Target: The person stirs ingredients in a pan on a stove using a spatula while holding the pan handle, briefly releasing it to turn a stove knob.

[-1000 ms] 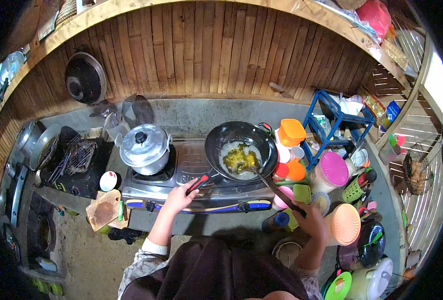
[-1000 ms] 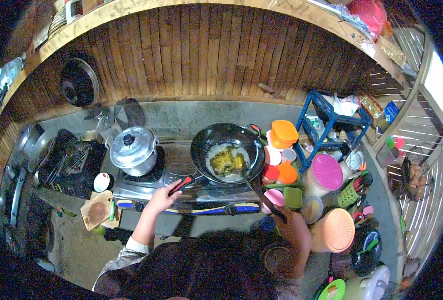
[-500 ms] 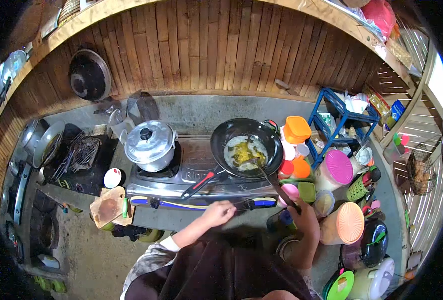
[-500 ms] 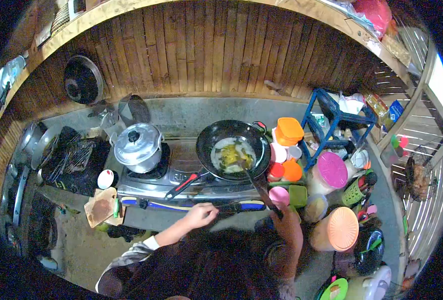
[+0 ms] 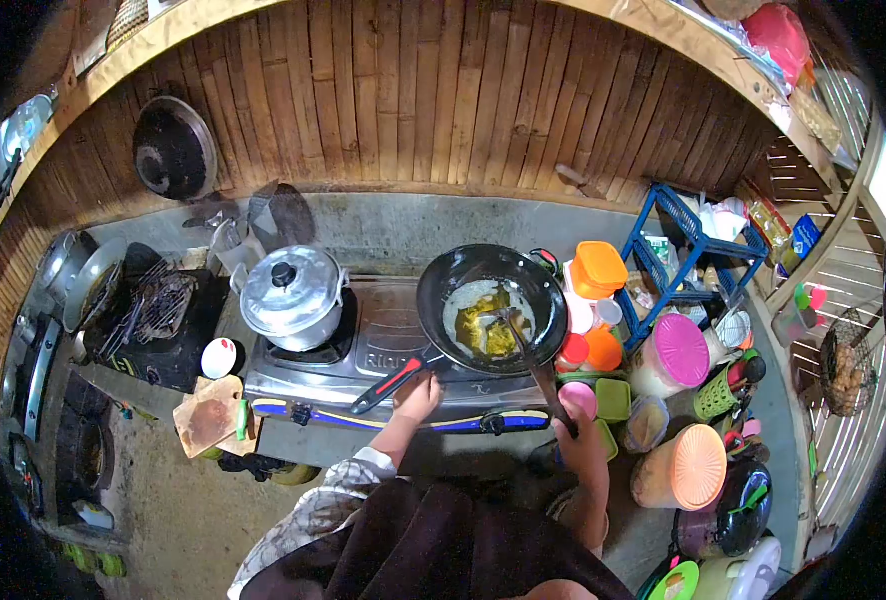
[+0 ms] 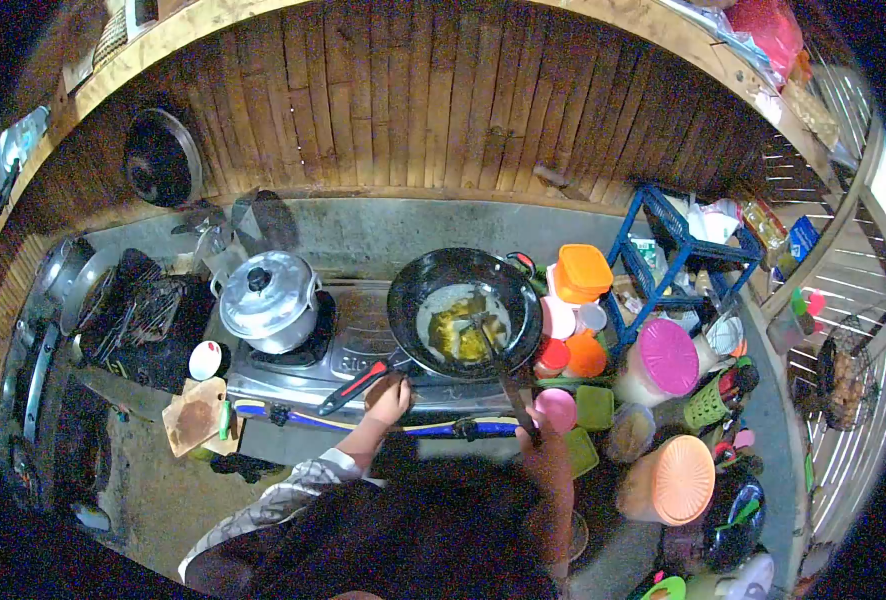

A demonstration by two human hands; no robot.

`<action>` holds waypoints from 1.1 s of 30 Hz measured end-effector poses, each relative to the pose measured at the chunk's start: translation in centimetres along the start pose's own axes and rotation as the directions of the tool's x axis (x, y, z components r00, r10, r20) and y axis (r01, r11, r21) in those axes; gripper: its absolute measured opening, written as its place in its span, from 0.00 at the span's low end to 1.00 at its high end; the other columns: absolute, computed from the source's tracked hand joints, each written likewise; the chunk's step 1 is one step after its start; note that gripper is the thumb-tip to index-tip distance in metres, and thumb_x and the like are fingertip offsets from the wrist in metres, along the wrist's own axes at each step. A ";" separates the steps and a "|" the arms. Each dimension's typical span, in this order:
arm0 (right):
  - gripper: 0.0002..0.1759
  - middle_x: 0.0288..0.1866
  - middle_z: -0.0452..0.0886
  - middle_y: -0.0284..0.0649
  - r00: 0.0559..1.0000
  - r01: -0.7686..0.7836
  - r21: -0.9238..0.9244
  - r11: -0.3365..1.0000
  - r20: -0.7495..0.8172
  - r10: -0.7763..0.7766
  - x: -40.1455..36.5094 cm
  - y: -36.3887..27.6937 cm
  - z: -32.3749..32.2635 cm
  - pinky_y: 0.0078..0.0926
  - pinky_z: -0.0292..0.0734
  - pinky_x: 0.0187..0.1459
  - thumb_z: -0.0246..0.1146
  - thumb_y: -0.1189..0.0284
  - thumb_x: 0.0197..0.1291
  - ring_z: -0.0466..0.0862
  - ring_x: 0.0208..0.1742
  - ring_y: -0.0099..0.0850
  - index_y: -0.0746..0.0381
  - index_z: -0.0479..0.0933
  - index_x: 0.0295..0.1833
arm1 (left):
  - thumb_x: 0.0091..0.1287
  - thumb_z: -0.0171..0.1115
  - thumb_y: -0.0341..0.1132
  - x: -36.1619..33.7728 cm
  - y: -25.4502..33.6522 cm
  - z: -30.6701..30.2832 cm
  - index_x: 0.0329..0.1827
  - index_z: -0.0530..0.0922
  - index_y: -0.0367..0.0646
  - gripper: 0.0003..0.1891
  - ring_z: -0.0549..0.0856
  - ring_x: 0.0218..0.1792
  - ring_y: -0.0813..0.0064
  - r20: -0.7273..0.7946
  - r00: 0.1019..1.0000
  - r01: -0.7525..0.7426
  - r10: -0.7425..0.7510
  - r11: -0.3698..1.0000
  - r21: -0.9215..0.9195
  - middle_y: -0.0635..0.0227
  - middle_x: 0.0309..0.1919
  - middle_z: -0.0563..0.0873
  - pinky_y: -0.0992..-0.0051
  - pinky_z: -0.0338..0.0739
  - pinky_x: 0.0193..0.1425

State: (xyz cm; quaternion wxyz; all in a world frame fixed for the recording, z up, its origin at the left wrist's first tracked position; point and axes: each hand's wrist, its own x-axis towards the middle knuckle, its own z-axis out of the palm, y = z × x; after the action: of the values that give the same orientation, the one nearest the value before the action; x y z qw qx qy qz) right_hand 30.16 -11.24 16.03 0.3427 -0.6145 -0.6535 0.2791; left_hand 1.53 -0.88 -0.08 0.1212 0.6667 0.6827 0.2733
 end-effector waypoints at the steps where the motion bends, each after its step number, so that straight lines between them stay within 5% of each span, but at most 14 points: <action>1: 0.23 0.50 0.74 0.53 0.999 0.042 0.052 0.998 -0.006 -0.042 0.1 0.6 0.4 0.37 0.68 0.54 0.61 0.71 0.55 0.75 0.53 0.48 0.60 0.66 0.57 | 0.60 0.50 0.42 0.0 -0.2 0.3 0.38 0.76 0.43 0.13 0.80 0.37 0.53 0.000 1.000 -0.001 0.001 1.000 -0.003 0.54 0.36 0.80 0.57 0.74 0.40; 3: 0.23 0.51 0.74 0.54 0.996 0.087 0.099 0.991 -0.014 -0.086 0.5 1.8 1.2 0.37 0.67 0.55 0.60 0.71 0.55 0.74 0.55 0.48 0.61 0.66 0.57 | 0.62 0.47 0.42 -0.1 0.0 0.6 0.31 0.75 0.44 0.12 0.80 0.33 0.56 -0.237 0.959 -0.137 0.153 0.987 0.080 0.57 0.28 0.81 0.60 0.73 0.37; 5: 0.24 0.52 0.74 0.55 0.974 0.210 -0.051 0.976 -0.074 -0.214 1.1 2.7 1.9 0.36 0.66 0.56 0.60 0.71 0.55 0.74 0.55 0.47 0.63 0.65 0.58 | 0.62 0.46 0.42 0.0 0.3 0.1 0.34 0.76 0.43 0.13 0.80 0.34 0.55 -0.196 0.972 -0.116 0.127 0.991 0.071 0.56 0.30 0.81 0.59 0.74 0.39; 7: 0.25 0.52 0.73 0.55 0.979 0.202 0.009 0.979 -0.041 -0.201 1.8 1.9 2.2 0.37 0.65 0.57 0.60 0.72 0.55 0.73 0.56 0.48 0.65 0.64 0.59 | 0.59 0.50 0.41 0.2 0.1 0.1 0.43 0.75 0.42 0.15 0.78 0.41 0.53 0.004 0.999 -0.039 0.039 0.998 0.042 0.52 0.38 0.79 0.57 0.73 0.43; 9: 0.26 0.53 0.73 0.55 0.993 0.119 0.100 0.988 -0.003 -0.119 2.2 1.3 2.6 0.37 0.65 0.57 0.60 0.72 0.55 0.73 0.56 0.49 0.66 0.64 0.59 | 0.58 0.50 0.42 0.2 0.4 -0.3 0.43 0.76 0.42 0.16 0.79 0.41 0.53 0.002 1.000 -0.020 0.020 0.998 0.063 0.53 0.39 0.79 0.57 0.73 0.44; 13: 0.25 0.52 0.74 0.55 0.974 0.219 0.028 0.975 -0.067 -0.216 2.8 2.0 3.3 0.37 0.66 0.57 0.59 0.73 0.55 0.73 0.55 0.49 0.66 0.64 0.59 | 0.58 0.49 0.42 0.0 1.4 -1.2 0.40 0.78 0.42 0.15 0.80 0.38 0.52 -0.029 1.000 0.002 -0.001 0.999 0.032 0.51 0.36 0.81 0.57 0.74 0.43; 15: 0.22 0.44 0.78 0.47 0.972 0.192 0.054 0.980 -0.147 -0.182 3.0 1.4 3.3 0.27 0.70 0.49 0.59 0.77 0.53 0.78 0.46 0.34 0.68 0.69 0.55 | 0.58 0.48 0.42 0.0 1.6 -1.4 0.37 0.78 0.42 0.15 0.80 0.37 0.52 -0.043 0.999 0.014 -0.012 0.999 0.040 0.51 0.35 0.81 0.57 0.75 0.43; 19: 0.21 0.42 0.78 0.47 0.981 0.130 0.142 0.981 -0.164 -0.106 3.0 -0.4 2.3 0.28 0.71 0.48 0.58 0.77 0.53 0.79 0.44 0.35 0.68 0.69 0.55 | 0.58 0.49 0.42 0.0 1.1 -0.8 0.36 0.78 0.42 0.15 0.80 0.37 0.52 -0.013 0.999 0.030 -0.029 0.999 0.012 0.52 0.34 0.81 0.56 0.75 0.42; 21: 0.20 0.41 0.79 0.49 0.935 0.236 -0.100 0.967 -0.248 -0.254 3.4 0.7 2.3 0.29 0.71 0.47 0.58 0.76 0.54 0.79 0.43 0.38 0.68 0.71 0.54 | 0.58 0.49 0.42 0.0 0.7 -0.2 0.37 0.77 0.42 0.15 0.80 0.38 0.52 -0.019 1.000 0.025 -0.024 0.999 0.044 0.53 0.35 0.80 0.56 0.75 0.42; 25: 0.20 0.43 0.78 0.51 0.934 0.226 -0.144 0.964 -0.248 -0.256 3.3 1.6 2.2 0.30 0.71 0.48 0.59 0.76 0.53 0.79 0.45 0.41 0.67 0.71 0.53 | 0.58 0.49 0.43 0.1 0.7 -0.2 0.40 0.75 0.43 0.14 0.79 0.40 0.53 0.012 0.999 0.049 -0.050 0.996 0.078 0.54 0.40 0.78 0.55 0.75 0.42; 31: 0.20 0.42 0.79 0.50 0.957 0.169 -0.037 0.985 -0.235 -0.173 1.0 -0.2 0.4 0.28 0.72 0.46 0.60 0.75 0.52 0.80 0.43 0.39 0.65 0.72 0.53 | 0.59 0.49 0.43 0.2 0.7 -0.2 0.41 0.75 0.44 0.15 0.79 0.42 0.53 0.061 0.996 0.062 -0.069 0.992 0.111 0.54 0.42 0.78 0.55 0.74 0.44; 33: 0.20 0.37 0.80 0.44 0.994 -0.015 -0.012 1.000 -0.109 0.014 0.0 -1.2 -0.9 0.26 0.73 0.41 0.59 0.76 0.52 0.80 0.36 0.32 0.65 0.72 0.53 | 0.59 0.49 0.43 0.3 0.6 -0.1 0.41 0.75 0.44 0.15 0.79 0.42 0.53 0.064 0.996 0.049 -0.058 0.990 0.132 0.53 0.42 0.78 0.56 0.74 0.44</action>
State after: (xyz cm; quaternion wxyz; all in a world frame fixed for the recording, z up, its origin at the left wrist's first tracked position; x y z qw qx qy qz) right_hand 30.14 -11.37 17.51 0.3720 -0.6356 -0.6312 0.2434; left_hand 1.92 -0.64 0.37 0.1077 0.6635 0.7123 0.2019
